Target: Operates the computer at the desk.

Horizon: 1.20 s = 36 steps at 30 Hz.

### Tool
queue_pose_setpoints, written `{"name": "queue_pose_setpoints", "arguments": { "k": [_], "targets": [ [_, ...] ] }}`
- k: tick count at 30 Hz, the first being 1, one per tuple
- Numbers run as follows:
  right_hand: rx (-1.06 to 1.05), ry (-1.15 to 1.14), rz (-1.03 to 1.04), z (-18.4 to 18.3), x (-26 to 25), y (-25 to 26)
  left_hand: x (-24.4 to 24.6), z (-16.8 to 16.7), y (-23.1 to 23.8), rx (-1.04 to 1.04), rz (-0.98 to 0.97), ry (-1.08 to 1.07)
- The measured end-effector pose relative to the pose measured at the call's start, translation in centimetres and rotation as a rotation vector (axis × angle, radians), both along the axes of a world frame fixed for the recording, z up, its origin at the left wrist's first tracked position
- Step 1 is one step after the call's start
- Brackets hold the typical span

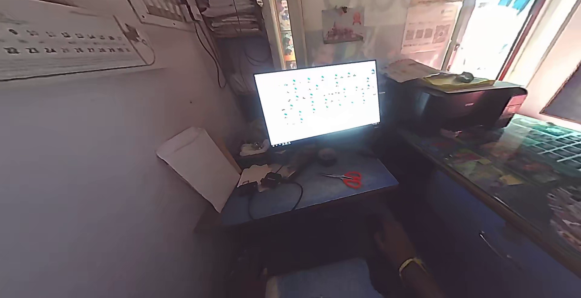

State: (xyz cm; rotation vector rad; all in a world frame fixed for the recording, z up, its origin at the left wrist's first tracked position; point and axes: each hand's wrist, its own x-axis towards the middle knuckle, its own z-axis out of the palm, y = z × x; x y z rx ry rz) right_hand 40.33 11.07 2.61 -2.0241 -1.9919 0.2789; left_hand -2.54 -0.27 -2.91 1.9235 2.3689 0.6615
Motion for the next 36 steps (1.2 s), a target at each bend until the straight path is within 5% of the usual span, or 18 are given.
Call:
{"name": "queue_pose_setpoints", "arguments": {
  "k": [36],
  "targets": [
    [0.126, -0.015, 0.1, -2.0, 0.1, 0.8, -0.2, 0.7, -0.6, 0.0, -0.006, 0.041]
  ]
}}
